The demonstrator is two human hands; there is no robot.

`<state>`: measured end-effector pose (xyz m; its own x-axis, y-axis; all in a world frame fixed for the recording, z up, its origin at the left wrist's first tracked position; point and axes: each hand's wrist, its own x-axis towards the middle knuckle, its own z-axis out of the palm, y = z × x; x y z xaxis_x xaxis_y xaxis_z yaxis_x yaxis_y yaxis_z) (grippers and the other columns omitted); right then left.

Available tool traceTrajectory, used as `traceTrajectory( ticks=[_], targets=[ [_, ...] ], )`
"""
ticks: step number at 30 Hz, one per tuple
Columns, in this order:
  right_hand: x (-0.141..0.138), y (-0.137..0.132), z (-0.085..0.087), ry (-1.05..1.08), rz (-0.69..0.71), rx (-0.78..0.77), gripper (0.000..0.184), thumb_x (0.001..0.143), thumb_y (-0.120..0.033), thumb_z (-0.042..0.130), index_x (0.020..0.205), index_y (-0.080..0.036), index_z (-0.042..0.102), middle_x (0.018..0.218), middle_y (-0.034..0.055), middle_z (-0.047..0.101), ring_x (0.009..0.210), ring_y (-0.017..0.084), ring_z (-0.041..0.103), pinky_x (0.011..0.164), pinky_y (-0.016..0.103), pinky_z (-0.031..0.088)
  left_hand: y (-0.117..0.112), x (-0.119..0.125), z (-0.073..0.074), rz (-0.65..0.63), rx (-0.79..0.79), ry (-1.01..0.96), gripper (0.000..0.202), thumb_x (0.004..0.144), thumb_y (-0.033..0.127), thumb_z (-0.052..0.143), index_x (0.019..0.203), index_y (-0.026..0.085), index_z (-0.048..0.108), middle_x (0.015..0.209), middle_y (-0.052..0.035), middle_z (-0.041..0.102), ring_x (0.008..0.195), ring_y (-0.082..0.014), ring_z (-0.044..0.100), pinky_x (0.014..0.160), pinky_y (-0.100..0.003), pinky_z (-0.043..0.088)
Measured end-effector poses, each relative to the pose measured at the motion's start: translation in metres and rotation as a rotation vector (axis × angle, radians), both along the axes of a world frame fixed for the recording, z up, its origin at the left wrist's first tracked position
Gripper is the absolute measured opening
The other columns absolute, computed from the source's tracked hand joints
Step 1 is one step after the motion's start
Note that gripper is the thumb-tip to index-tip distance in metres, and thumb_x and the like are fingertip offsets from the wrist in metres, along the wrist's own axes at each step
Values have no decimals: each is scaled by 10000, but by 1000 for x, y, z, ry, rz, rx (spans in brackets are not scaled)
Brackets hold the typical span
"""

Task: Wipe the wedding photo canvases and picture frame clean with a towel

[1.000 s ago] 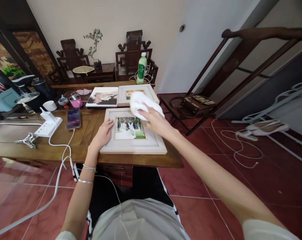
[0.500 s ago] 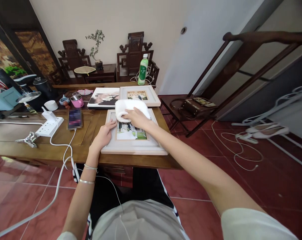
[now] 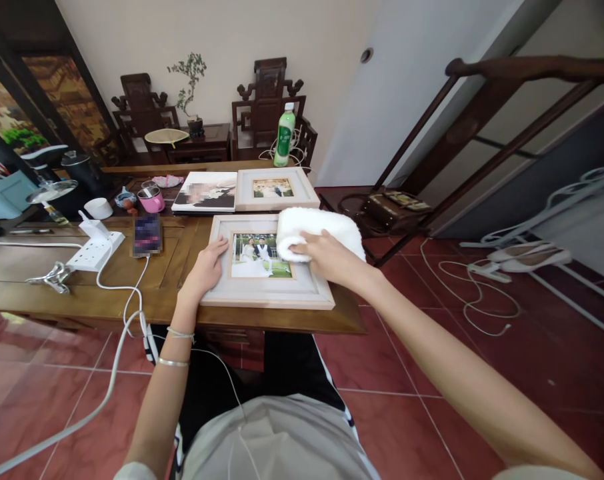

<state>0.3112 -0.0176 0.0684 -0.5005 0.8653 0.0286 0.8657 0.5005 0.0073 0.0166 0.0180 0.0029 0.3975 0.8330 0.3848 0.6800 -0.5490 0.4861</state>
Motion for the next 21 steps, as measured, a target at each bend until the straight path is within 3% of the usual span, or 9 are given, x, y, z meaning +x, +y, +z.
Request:
traceTrajectory(
  ticks=[5,8,11,15,18,21],
  targets=[
    [-1,-73,26,15,57,-172,660,637,59,389,1165,-212,678,1234,115,631,1126,280,586,965,403,401,0,0,0,-5,-6,17,565,736,0,359,1239,58,609,1364,-144,555,1342,-243,442,1166,-433,302],
    [-1,-90,33,3,39,-217,670,653,47,386,1197,-230,662,1264,110,617,1093,284,604,902,371,448,0,-2,1,-32,-12,32,560,744,8,366,1247,66,606,1382,-137,540,1341,-245,443,1167,-437,300],
    [-1,-71,21,14,-20,-156,662,693,29,397,1271,-211,613,1383,133,524,1145,306,574,955,401,421,1,-3,1,-53,-14,46,556,760,13,360,1254,84,603,1391,-119,534,1339,-231,446,1163,-426,310],
    [-1,-12,0,57,-118,-39,662,741,33,372,1351,-168,530,1439,167,452,1234,325,504,1013,442,362,2,-4,1,-50,-29,46,550,763,10,358,1254,63,601,1391,-139,528,1341,-236,443,1160,-424,315],
    [-4,28,-8,68,-169,33,616,794,4,357,1378,-140,490,1365,200,507,1262,350,458,963,455,387,2,-4,0,-51,-35,26,566,757,3,362,1256,108,607,1395,-105,532,1343,-229,442,1162,-440,311],
    [-8,47,-13,21,-134,80,573,805,-12,370,1351,-112,514,1226,206,597,1293,371,389,968,490,363,1,-3,0,-40,-34,5,572,745,-3,368,1243,122,620,1388,-90,542,1341,-225,444,1167,-431,302]
  ],
)
